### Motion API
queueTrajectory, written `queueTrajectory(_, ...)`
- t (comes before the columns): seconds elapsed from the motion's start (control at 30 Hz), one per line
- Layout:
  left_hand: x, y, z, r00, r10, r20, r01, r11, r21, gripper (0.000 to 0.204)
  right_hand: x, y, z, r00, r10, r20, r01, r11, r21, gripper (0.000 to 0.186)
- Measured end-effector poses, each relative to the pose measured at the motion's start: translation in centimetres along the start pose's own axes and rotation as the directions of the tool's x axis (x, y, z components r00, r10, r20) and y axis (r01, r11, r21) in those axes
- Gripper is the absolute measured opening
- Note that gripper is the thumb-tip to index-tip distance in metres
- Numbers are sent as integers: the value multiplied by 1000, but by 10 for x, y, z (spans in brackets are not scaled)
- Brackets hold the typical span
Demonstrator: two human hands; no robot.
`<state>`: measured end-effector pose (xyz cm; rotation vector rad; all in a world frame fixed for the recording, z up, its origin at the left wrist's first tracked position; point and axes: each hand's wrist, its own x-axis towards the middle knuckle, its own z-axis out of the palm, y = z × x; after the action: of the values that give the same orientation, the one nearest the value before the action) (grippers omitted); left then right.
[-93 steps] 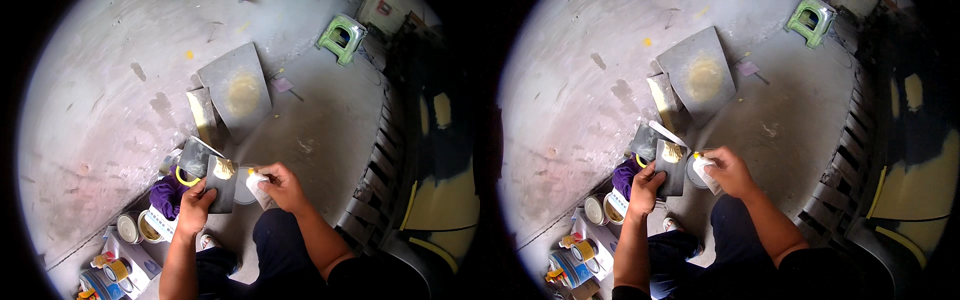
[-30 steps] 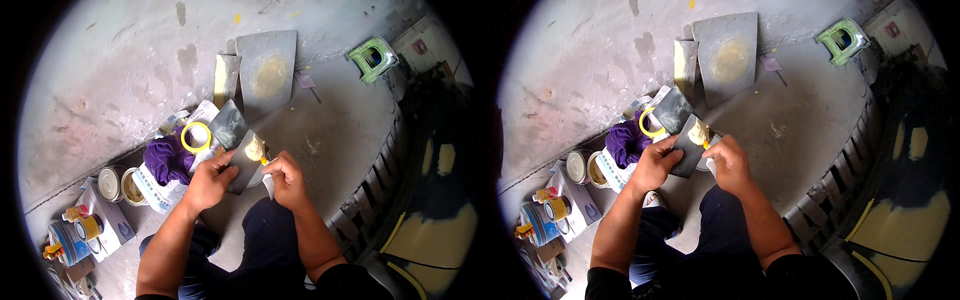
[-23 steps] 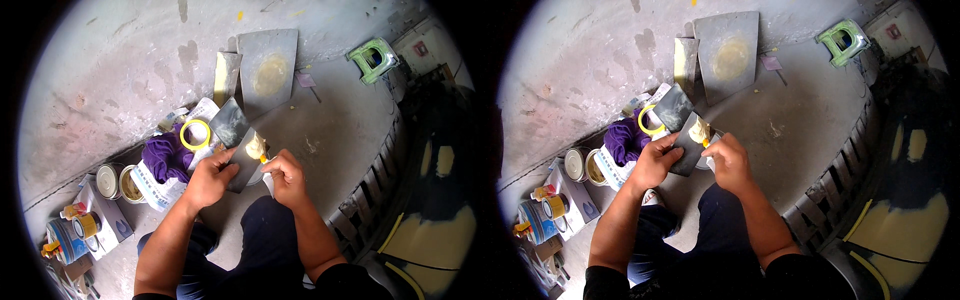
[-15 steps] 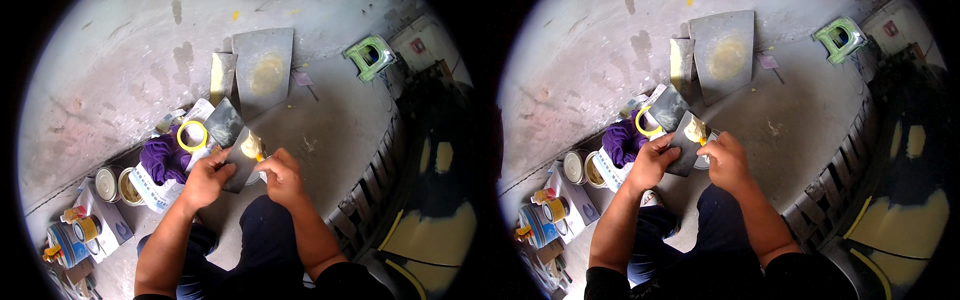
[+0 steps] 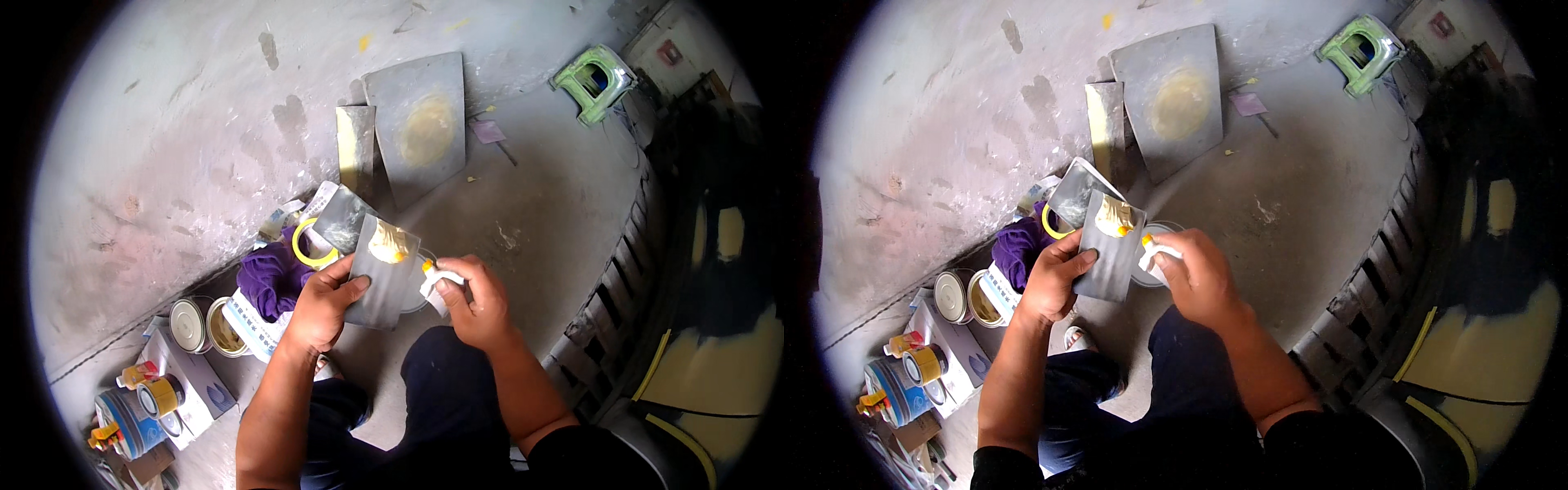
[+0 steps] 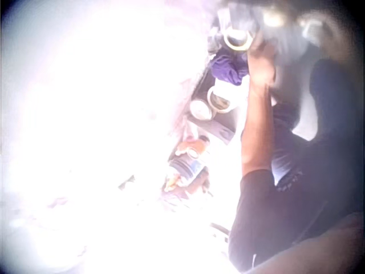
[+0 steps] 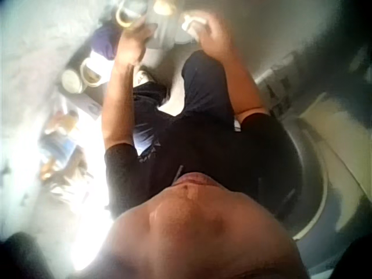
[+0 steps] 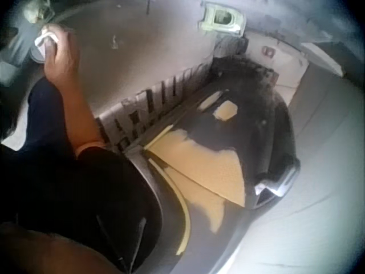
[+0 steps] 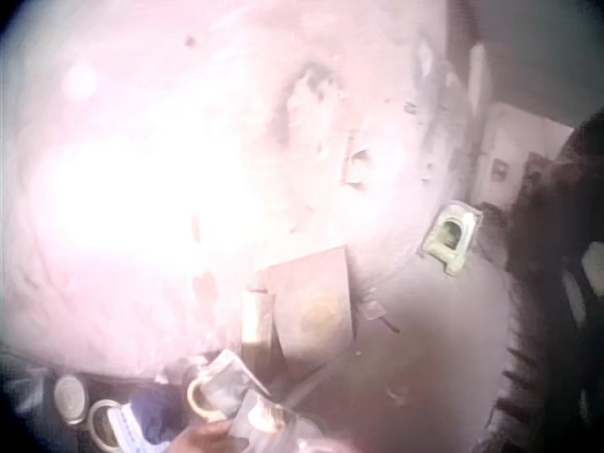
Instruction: The person mixes a beige filler in a container, then uses a putty knife to apply the filler to a damaged area on the side of a dark car. The person spreads the filler over the panel and smooths it with the knife.
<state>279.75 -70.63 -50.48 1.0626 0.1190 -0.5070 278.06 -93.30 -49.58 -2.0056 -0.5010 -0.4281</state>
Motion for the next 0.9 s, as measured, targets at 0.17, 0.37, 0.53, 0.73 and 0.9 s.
queueTrajectory(0.17, -4, -2, -2, 994, 98, 39, -105, 950, 294, 38, 13, -10, -5, 991, 90, 95, -106, 978, 181, 25)
queueTrajectory(0.37, -7, -2, 3, 972, 207, 107, -233, 842, 487, 36, 13, -10, -10, 982, 71, 176, -90, 991, 102, 21)
queueTrajectory(0.53, -7, -6, 4, 943, 302, 139, -324, 739, 590, 37, 7, -5, -4, 994, 36, 103, -43, 997, 64, 21)
queueTrajectory(0.73, -5, -6, 4, 914, 354, 197, -392, 651, 650, 38, 2, -2, 3, 996, 18, 92, -22, 999, 41, 22)
queueTrajectory(0.9, -4, -9, 0, 891, 394, 224, -433, 592, 680, 38, 4, -3, 4, 992, -65, 107, 68, 997, -21, 29)
